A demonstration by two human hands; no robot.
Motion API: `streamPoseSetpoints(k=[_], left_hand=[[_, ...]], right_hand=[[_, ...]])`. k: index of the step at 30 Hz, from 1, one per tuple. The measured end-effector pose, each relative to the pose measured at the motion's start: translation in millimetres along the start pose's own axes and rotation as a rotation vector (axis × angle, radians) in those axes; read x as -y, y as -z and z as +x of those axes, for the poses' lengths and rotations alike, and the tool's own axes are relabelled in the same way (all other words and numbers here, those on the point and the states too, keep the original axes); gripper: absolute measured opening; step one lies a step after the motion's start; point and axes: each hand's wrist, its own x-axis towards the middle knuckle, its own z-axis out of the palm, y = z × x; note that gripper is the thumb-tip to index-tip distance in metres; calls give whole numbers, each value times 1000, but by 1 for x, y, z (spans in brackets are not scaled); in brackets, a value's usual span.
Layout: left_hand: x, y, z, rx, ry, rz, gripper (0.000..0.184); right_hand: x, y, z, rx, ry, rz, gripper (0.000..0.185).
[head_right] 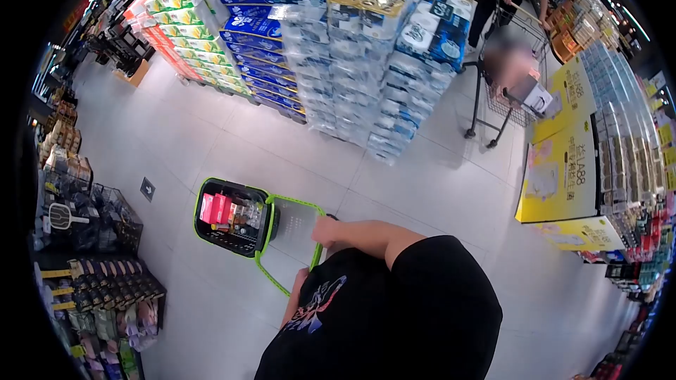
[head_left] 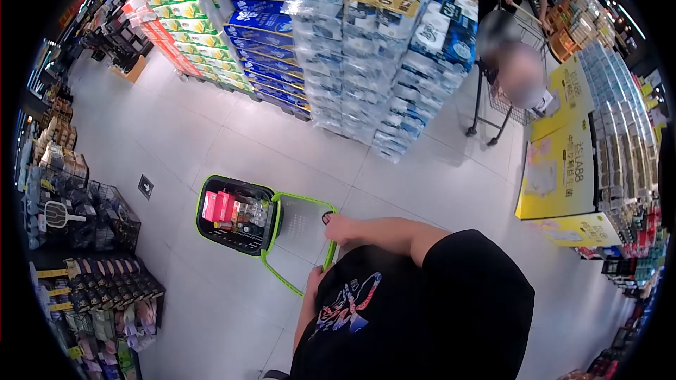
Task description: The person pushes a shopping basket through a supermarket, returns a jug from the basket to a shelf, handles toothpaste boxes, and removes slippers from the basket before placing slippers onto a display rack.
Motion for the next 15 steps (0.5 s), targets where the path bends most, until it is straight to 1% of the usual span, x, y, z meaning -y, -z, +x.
streamPoseSetpoints(k=[1,2,3,4,6,7,9,10,12,13,15], left_hand=[[-4,-13,-6,-10,44,-34,57],[-3,-24,-11,14,46,-20,57],[-2,-37,-16,-12,44,63,57],[1,-55,-21,-40,45,134,57],[6,-82,-32,9,85,78,58],[-4,-94,-43,15,102,66,58],[-21,-103,-73,-6,41,77,58],[-18,-111,-83,-11,52,88,58],[-17,-131,-92,22,52,18,58],[-16,-140,-98,19,49,27,58],[-18,-168,-107,101,54,54,57]], right_hand=[[7,-4,-17,1,-18,22,14],[18,2,-42,-59,-30,-36,12],[25,2,-60,-112,-38,-98,11],[28,-17,-66,-95,-41,-86,11],[40,-56,-79,-108,-134,-59,10],[46,-57,-96,-92,-122,-51,10],[66,-36,-131,-6,-148,-85,10],[72,-43,-137,-15,-140,-75,10],[77,-56,-155,72,-189,-36,10],[82,-61,-170,63,-191,-35,10],[88,-71,-209,4,-173,21,10]])
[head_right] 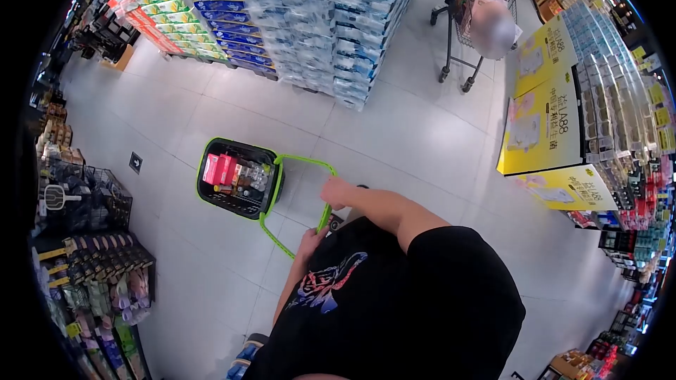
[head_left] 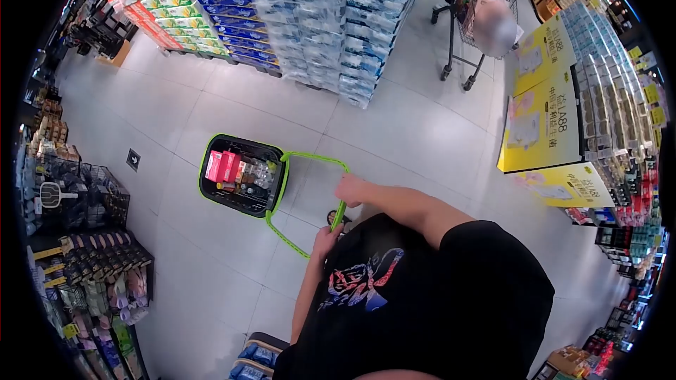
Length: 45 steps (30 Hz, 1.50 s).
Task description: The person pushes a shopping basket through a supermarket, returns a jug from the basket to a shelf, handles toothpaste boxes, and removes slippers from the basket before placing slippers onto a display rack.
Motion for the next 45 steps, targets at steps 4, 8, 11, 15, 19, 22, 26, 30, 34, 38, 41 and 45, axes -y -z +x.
streamPoseSetpoints(k=[4,8,11,15,19,22,26,30,34,38,41,45], left_hand=[[16,-64,6,61,-31,-80,53],[5,-124,7,95,-73,-65,53],[-27,-176,-15,129,79,42,52],[-54,-263,-61,-80,117,164,55],[-54,-318,-69,-167,88,241,59],[-79,-363,-118,-202,35,216,56],[-68,-421,-130,-117,14,104,55],[-58,-496,-137,-133,-30,153,55],[-54,-577,-161,-182,-25,178,54],[-78,-623,-204,-256,13,215,53],[-68,-662,-207,-152,-10,139,53],[-86,-711,-221,-95,-64,96,56]], right_hand=[[-8,-43,-55,-94,-55,-24,11],[-30,-86,-101,-59,-56,35,11],[-37,-129,-143,-52,-16,45,12],[-44,-186,-209,-43,58,79,12],[-47,-191,-272,-102,167,43,12],[-47,-208,-317,-49,200,52,13],[-51,-263,-360,-49,166,126,14],[-46,-296,-426,-96,166,45,12],[-36,-363,-481,-132,126,37,12],[-25,-381,-531,-188,107,56,13],[-22,-387,-579,-113,108,81,16],[-32,-424,-629,-111,113,88,19]])
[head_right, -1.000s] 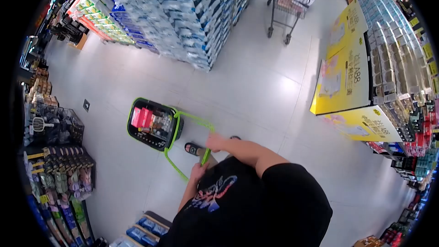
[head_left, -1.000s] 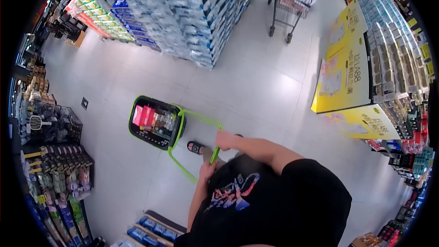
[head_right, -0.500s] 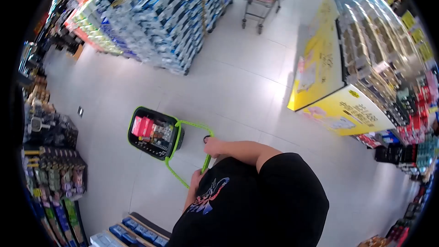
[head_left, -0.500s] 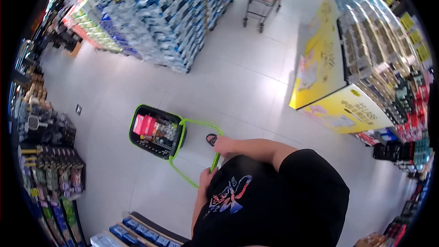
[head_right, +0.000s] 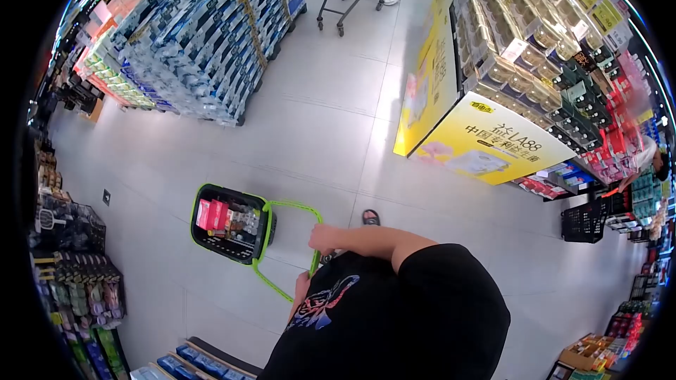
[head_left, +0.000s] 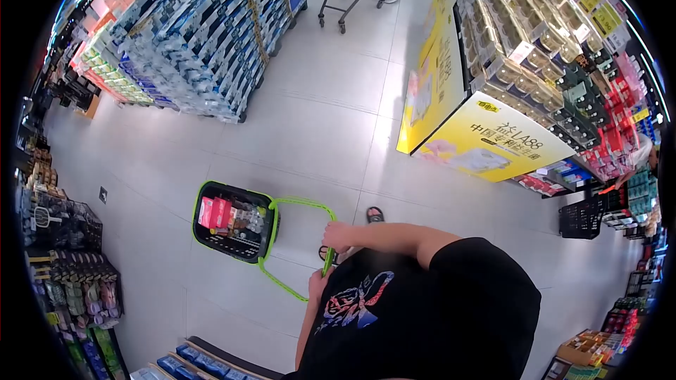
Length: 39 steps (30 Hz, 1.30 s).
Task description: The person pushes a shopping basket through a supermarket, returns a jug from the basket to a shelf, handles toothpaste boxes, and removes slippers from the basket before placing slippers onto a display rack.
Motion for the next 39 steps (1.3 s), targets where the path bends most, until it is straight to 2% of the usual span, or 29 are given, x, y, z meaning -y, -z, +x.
streamPoseSetpoints(k=[3,5,8,10,11,13,14,18,20,21,23,24,26,27,29,31,35,37,39], left_hand=[[-19,-30,3,3,-41,81,54],[-39,-52,5,7,-68,86,52],[-57,-90,8,13,-71,52,47],[-75,-124,-2,-56,-74,-29,48],[-73,-142,-4,-95,-56,-34,48],[-60,-167,1,-120,-65,158,53],[-64,-172,1,-102,-21,180,58],[-87,-196,11,-14,-88,98,59],[-110,-199,6,39,-61,107,56],[-105,-203,13,67,-48,120,55],[-146,-203,0,38,-48,71,53],[-147,-207,4,24,-50,65,53],[-147,-215,10,-71,-215,21,49],[-145,-218,14,-75,-207,10,49],[-139,-222,28,-69,-45,175,47],[-163,-212,24,-46,10,131,47],[-146,-216,52,-133,-59,107,46],[-171,-206,52,-150,-24,91,43],[-156,-213,73,-236,-95,44,43]], right_hand=[[-15,-10,-42,-172,6,40,14],[-28,-14,-69,-154,-24,74,16],[-46,-21,-126,-247,5,104,17],[-52,-31,-157,-425,-1,253,21],[-56,-37,-170,-429,42,249,21],[-67,-56,-200,-529,-114,421,27],[-70,-59,-213,-529,-125,447,29],[-90,-65,-244,-550,-99,491,30],[-94,-66,-250,-650,-98,523,29],[-96,-63,-251,-651,-71,514,29],[-102,-56,-258,-557,-213,602,27],[-104,-51,-262,-557,-200,592,27],[-108,-46,-269,-528,-230,586,27],[-111,-51,-270,-515,-222,584,27],[-117,-63,-269,-649,-158,539,30],[-119,-48,-275,-585,-191,595,31],[-138,-50,-282,-465,-316,650,33],[-150,-47,-290,-435,-335,664,33],[-157,-49,-296,-417,-352,672,33]])
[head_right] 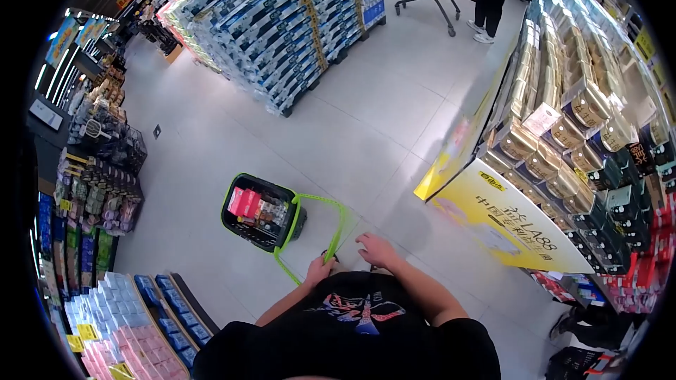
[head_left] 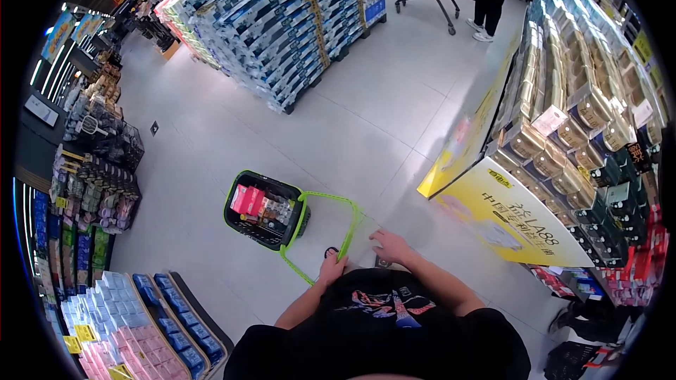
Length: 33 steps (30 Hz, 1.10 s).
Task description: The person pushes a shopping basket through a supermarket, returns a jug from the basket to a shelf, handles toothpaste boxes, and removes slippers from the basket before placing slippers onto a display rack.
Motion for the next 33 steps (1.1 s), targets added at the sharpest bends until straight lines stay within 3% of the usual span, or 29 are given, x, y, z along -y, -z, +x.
streamPoseSetpoints(k=[5,7,12,16,18,19,21,28,31,33], left_hand=[[-2,4,45,-43,16,-97,39],[-16,12,56,37,135,-246,35],[-68,32,96,142,172,-497,33],[-101,41,165,219,229,-592,28],[-119,46,208,281,410,-799,29],[-125,52,230,298,403,-795,29],[-136,65,282,301,488,-979,32],[-177,108,418,156,604,-1104,39],[-190,123,445,145,632,-1110,41],[-195,125,464,117,661,-1101,41]], right_hand=[[-42,4,9,3,1,-6,35],[-52,7,18,23,-3,8,35],[-64,25,64,135,20,-31,37],[-81,48,111,172,-82,-55,37],[-107,60,134,199,-42,-34,39],[-114,75,142,188,-57,-37,39],[-128,114,157,255,-210,-34,42],[-187,220,223,5,-465,15,41],[-201,245,246,-230,-559,186,36],[-207,257,260,-169,-568,220,39]])
